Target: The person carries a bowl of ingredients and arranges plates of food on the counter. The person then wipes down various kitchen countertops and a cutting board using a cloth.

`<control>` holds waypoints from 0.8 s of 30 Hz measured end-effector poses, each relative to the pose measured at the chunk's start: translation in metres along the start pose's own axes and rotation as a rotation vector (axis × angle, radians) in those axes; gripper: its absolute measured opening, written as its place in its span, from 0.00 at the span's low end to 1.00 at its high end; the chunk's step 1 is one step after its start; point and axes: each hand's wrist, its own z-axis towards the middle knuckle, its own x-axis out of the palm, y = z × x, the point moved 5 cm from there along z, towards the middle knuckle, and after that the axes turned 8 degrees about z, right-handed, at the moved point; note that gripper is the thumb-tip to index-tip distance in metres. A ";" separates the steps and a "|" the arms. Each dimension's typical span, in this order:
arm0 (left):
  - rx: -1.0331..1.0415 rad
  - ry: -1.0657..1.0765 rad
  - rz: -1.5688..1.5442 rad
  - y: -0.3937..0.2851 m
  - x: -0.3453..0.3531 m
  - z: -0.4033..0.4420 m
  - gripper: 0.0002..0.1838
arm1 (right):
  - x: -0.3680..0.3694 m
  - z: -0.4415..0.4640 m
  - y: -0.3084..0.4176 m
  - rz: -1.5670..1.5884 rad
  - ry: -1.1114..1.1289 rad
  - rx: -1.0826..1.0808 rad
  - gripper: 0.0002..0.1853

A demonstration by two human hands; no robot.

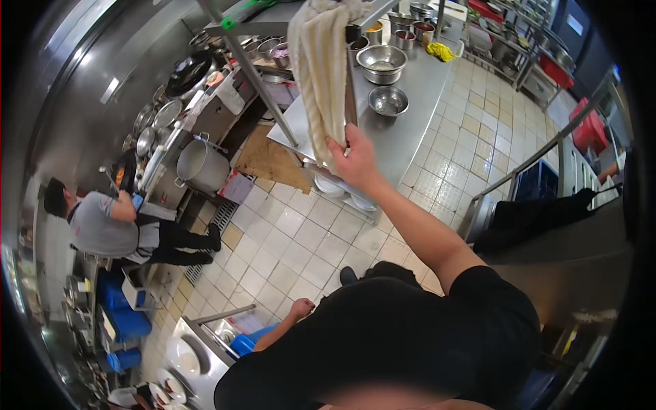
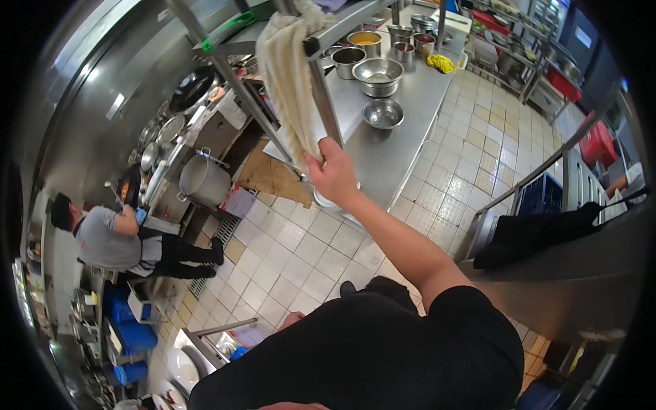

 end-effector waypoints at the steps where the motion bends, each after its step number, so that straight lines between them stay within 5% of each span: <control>1: 0.093 -0.014 0.119 -0.017 -0.014 -0.005 0.15 | -0.001 -0.001 -0.002 0.036 0.021 0.035 0.11; 4: 0.224 -0.174 0.237 -0.114 -0.072 -0.004 0.16 | -0.013 -0.006 -0.013 0.146 0.149 0.122 0.10; 8: 0.530 -0.120 0.203 -0.311 -0.135 0.015 0.16 | -0.055 -0.019 -0.050 0.122 0.357 0.071 0.12; 10: 0.593 -0.031 -0.018 -0.392 -0.153 0.054 0.16 | -0.098 -0.025 -0.080 0.062 0.422 0.105 0.15; 12: 0.598 0.032 -0.635 -0.472 -0.175 0.095 0.16 | -0.153 -0.034 -0.127 0.096 0.436 0.262 0.14; 15: 0.413 -0.210 -0.778 -0.556 -0.222 0.179 0.20 | -0.253 -0.045 -0.184 0.117 0.357 0.618 0.11; 20: -0.013 -0.558 -0.845 -0.611 -0.301 0.266 0.28 | -0.413 -0.025 -0.248 -0.088 0.169 0.776 0.12; 24: -0.019 -0.691 -0.717 -0.623 -0.316 0.322 0.17 | -0.496 0.014 -0.281 -0.099 -0.027 0.705 0.11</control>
